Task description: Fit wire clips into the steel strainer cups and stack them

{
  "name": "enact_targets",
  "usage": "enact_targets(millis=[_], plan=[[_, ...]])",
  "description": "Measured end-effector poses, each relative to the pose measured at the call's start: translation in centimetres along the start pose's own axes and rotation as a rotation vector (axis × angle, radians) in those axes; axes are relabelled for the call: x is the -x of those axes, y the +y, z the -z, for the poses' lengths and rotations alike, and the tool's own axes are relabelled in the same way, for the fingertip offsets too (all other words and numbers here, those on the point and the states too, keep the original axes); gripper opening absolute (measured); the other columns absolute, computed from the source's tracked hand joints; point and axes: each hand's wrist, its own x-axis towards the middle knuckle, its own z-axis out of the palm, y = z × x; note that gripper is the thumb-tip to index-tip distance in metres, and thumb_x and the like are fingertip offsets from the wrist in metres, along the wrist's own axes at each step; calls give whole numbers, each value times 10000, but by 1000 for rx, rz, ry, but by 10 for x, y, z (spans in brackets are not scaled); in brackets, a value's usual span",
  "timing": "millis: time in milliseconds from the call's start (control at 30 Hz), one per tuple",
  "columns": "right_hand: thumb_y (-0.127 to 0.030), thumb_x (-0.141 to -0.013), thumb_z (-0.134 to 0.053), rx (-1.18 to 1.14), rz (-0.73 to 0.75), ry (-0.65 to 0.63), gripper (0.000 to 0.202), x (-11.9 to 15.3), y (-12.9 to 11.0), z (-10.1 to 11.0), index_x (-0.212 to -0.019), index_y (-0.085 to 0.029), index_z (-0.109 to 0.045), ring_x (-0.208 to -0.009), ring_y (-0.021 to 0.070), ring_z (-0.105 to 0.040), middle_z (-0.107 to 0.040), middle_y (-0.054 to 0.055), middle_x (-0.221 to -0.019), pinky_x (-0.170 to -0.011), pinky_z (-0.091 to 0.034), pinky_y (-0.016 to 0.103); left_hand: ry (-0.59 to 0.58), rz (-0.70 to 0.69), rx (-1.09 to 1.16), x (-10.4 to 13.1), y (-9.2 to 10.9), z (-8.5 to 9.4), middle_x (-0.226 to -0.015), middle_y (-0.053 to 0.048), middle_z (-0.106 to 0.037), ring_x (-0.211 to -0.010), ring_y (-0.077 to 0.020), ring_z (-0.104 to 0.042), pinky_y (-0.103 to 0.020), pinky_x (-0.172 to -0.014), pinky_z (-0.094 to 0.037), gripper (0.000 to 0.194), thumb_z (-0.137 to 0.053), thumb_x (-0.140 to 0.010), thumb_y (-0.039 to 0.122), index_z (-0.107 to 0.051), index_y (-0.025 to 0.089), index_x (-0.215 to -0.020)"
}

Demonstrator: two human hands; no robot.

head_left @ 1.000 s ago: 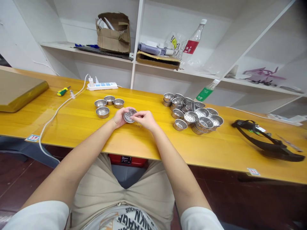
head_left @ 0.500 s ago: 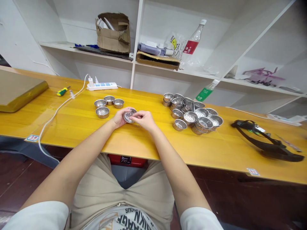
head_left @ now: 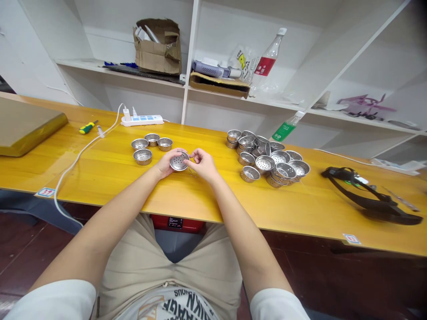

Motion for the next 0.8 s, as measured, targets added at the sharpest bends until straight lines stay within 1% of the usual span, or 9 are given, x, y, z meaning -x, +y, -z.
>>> enact_targets(millis=[133, 333, 433, 500, 600, 700, 800], plan=[[-459, -763, -769, -2, -3, -17, 312, 0, 3, -2, -880, -213, -616, -600, 111, -375, -420, -88, -643, -605, -307, 258, 19, -19, -22, -1, -2, 0, -894, -43, -739, -786, -213, -677, -367, -720, -576, 371, -796, -669, 345, -713, 162, -981], [-468, -783, -751, 52, -27, 2, 299, 1, 5, -2, -853, -206, -626, -600, 106, -440, -541, -56, -694, -602, -354, 254, 69, -46, -62, -6, -6, 0, -860, -22, -716, -752, -173, -647, -295, -675, -519, 348, -808, -647, 341, -721, 156, -929], [-477, -786, -764, 55, -40, 5, 307, 0, 4, -2, -846, -206, -634, -568, 92, -463, -607, -39, -747, -573, -381, 248, 72, -40, -61, -6, -7, -1, -863, -24, -717, -782, -184, -657, -305, -699, -527, 353, -816, -647, 349, -723, 158, -928], [-510, -770, -791, -8, -93, -3, 350, 0, 3, -3, -833, -207, -629, -549, 89, -501, -620, -32, -758, -533, -404, 238, 61, -23, -51, -6, -7, -2, -868, -26, -717, -793, -194, -662, -324, -712, -542, 353, -818, -650, 354, -721, 159, -928], [-556, -706, -858, -187, -218, -40, 444, -1, 0, -4, -816, -211, -602, -565, 118, -610, -608, -31, -732, -474, -465, 226, 60, -18, -24, -5, -7, -2, -863, -27, -711, -791, -194, -664, -332, -715, -556, 342, -817, -658, 356, -715, 157, -917], [-523, -664, -915, -337, -292, -66, 480, 0, -5, -4, -798, -210, -576, -583, 135, -666, -610, -36, -707, -469, -535, 227, 55, 2, 12, -5, -7, -2, -871, -32, -722, -799, -203, -680, -344, -727, -571, 326, -805, -688, 366, -711, 159, -922], [-475, -664, -942, -441, -335, -72, 482, 0, -9, -3, -783, -204, -562, -567, 131, -674, -645, -27, -694, -484, -571, 229, 48, 48, 33, -6, -6, -1, -848, -52, -735, -777, -219, -692, -356, -713, -579, 334, -762, -750, 449, -719, 160, -913]])
